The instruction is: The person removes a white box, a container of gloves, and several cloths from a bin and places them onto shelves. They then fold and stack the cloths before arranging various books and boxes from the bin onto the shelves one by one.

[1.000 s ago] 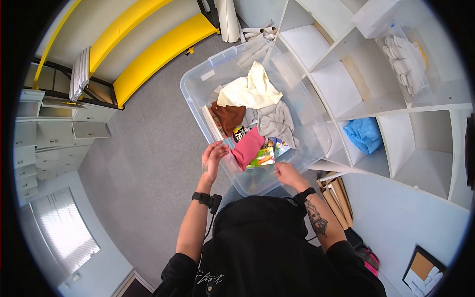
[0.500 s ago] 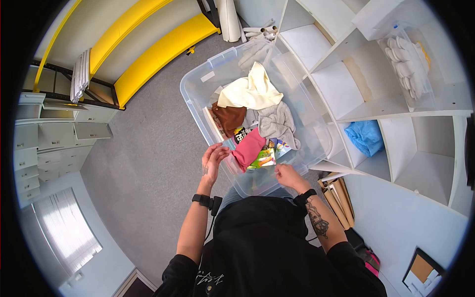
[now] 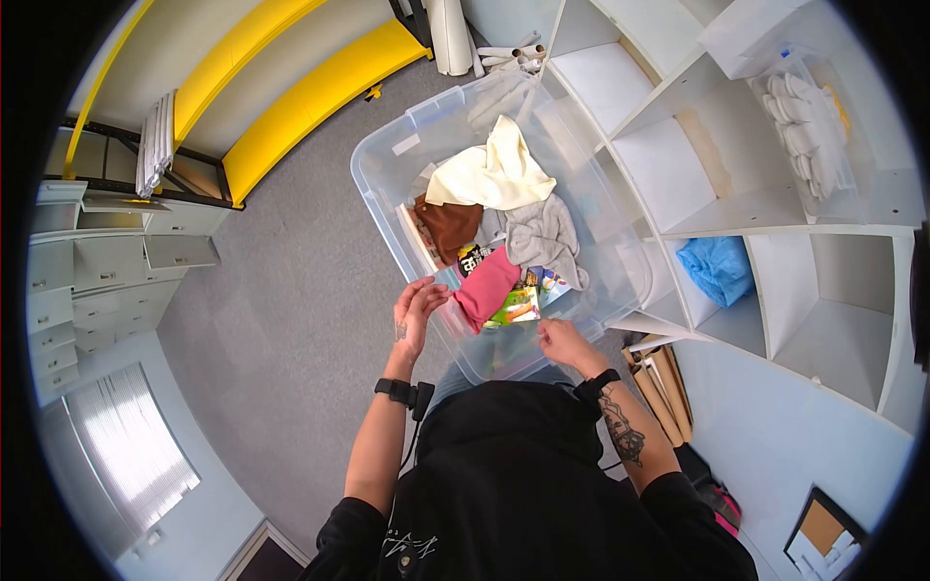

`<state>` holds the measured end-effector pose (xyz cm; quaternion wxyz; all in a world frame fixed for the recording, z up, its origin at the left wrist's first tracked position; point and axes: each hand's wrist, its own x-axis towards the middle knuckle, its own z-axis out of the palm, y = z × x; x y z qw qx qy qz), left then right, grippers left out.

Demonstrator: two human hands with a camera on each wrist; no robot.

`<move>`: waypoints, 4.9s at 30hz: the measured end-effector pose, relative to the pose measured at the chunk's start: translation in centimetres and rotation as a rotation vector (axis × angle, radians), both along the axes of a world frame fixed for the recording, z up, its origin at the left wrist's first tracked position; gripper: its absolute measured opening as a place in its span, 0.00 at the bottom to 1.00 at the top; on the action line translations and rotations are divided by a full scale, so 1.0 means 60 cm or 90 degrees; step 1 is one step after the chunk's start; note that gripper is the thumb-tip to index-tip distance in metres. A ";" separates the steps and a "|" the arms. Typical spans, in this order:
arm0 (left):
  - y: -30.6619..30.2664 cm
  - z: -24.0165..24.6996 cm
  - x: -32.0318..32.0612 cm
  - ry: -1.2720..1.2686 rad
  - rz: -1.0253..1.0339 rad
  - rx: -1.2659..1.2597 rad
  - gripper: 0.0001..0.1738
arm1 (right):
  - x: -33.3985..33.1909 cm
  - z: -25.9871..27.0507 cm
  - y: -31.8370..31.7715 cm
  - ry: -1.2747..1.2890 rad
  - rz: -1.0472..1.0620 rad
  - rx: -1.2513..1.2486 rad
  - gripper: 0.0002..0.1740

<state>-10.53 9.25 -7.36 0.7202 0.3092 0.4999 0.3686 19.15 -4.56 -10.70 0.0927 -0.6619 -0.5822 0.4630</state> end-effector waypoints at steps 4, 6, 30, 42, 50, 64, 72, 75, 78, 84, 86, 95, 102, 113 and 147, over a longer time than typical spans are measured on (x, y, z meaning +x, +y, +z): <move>0.000 0.001 0.001 -0.001 0.000 -0.002 0.19 | -0.002 -0.001 0.000 -0.008 0.004 0.009 0.13; 0.000 0.003 0.001 0.002 -0.001 -0.001 0.19 | -0.002 0.000 0.000 -0.007 0.003 0.007 0.13; -0.001 0.001 0.001 -0.031 0.004 0.001 0.20 | -0.056 -0.269 0.219 -0.069 -0.007 -0.068 0.27; -0.001 0.007 0.006 -0.008 -0.041 0.020 0.21 | -0.074 -0.256 0.441 -0.273 -0.026 -0.071 0.19; -0.006 0.016 0.014 0.011 -0.026 0.030 0.21 | -0.056 -0.266 0.438 -0.273 -0.066 0.175 0.18; 0.057 -0.021 0.136 -0.488 0.041 -0.346 0.42 | -0.008 0.255 0.224 0.250 -0.065 0.336 0.10; 0.037 0.169 0.131 -0.288 -0.080 -0.408 0.31 | -0.056 0.269 0.026 0.382 0.051 0.251 0.13; 0.000 0.178 0.108 -0.177 -0.119 -0.425 0.24 | -0.062 0.260 0.004 0.448 0.075 0.224 0.13; -0.030 0.242 0.101 -0.253 -0.023 -0.438 0.29 | -0.029 0.246 0.000 0.502 0.032 0.139 0.10; -0.090 0.328 0.025 -0.121 -0.033 -0.095 0.33 | 0.023 0.068 0.020 0.156 -0.288 0.228 0.22; -0.109 0.336 -0.005 -0.118 -0.019 -0.077 0.34 | 0.013 0.045 0.046 0.184 -0.288 0.259 0.25; -0.141 0.351 -0.128 -0.209 0.038 0.057 0.34 | -0.109 -0.013 0.155 0.408 0.183 -0.267 0.29; -0.055 0.435 -0.121 0.009 0.118 0.141 0.33 | -0.010 0.197 0.095 0.658 -0.254 -0.289 0.25; 0.106 0.263 -0.085 -0.111 -0.162 0.073 0.25 | 0.015 0.239 0.009 0.041 -0.434 0.144 0.28; 0.178 0.442 -0.047 -0.055 -0.188 0.709 0.13 | 0.106 0.492 -0.119 0.372 -0.728 0.676 0.12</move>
